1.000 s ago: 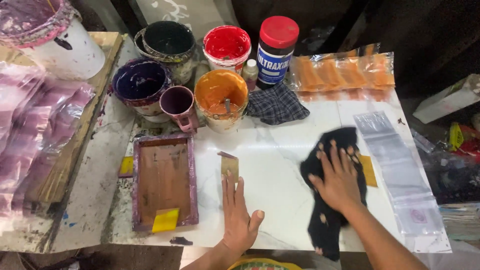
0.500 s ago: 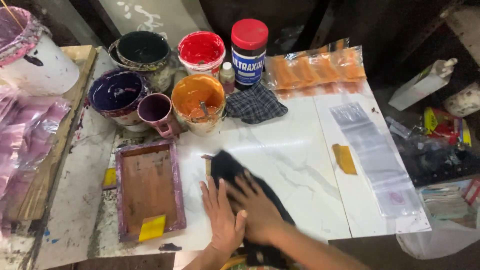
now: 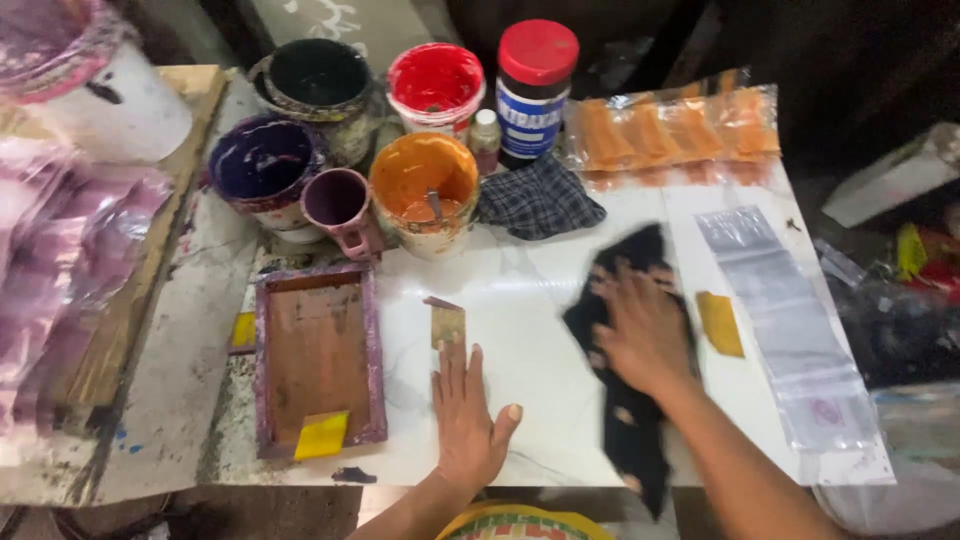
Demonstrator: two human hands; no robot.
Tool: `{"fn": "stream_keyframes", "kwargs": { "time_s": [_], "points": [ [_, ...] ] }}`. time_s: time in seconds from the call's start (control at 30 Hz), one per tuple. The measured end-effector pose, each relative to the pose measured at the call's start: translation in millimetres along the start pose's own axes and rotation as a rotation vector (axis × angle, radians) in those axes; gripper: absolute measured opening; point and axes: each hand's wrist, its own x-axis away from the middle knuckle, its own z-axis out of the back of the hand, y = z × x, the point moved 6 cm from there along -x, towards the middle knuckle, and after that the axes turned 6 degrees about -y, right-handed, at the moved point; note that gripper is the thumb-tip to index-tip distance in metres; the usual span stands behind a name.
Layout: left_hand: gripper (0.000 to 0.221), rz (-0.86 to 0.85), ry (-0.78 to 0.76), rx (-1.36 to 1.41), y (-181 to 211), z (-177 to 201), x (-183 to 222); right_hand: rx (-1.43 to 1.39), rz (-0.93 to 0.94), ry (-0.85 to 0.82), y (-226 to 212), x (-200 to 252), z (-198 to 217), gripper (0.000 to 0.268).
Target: Manual screen printing on small material strips followed by cleaning the workspace and organizing materials.
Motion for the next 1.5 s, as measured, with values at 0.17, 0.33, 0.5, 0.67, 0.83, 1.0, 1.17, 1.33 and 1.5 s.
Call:
{"fn": "stream_keyframes", "kwargs": {
  "time_s": [0.17, 0.33, 0.5, 0.67, 0.83, 1.0, 1.17, 1.33, 1.5],
  "points": [
    [0.086, -0.087, 0.116, 0.005, -4, 1, -1, -0.407, 0.296, -0.089, -133, -8, 29, 0.071],
    [0.095, -0.033, -0.144, -0.118, 12, -5, -8, -0.498, 0.559, -0.345, -157, 72, 53, 0.074],
    [0.117, -0.325, -0.583, -0.431, 59, -62, -11, -0.746, 0.478, -0.015, -63, 140, -2, 0.042],
    [0.102, -0.466, -0.748, -0.454, 125, -114, -33, -0.601, 0.19, 0.036, -4, 180, -40, 0.053],
    [0.103, -0.647, -0.753, -0.321, 146, -167, -54, -0.484, -0.005, 0.185, 32, 190, -45, 0.058],
    [0.088, -0.613, -0.865, -0.552, 156, -151, -65, -0.132, -0.317, 0.173, 39, 186, -42, 0.071],
    [0.079, -0.374, -0.673, -0.383, 93, -105, -63, -0.106, -0.089, 0.135, 1, 137, -19, 0.071],
    [0.086, -0.281, -0.428, -0.398, 47, -23, -36, -0.15, -0.036, -0.021, -35, 32, -11, 0.069],
    [0.105, -0.103, -0.221, -0.234, 4, 9, 9, -0.345, 0.209, -0.228, -120, -8, 13, 0.069]
  ]
}}
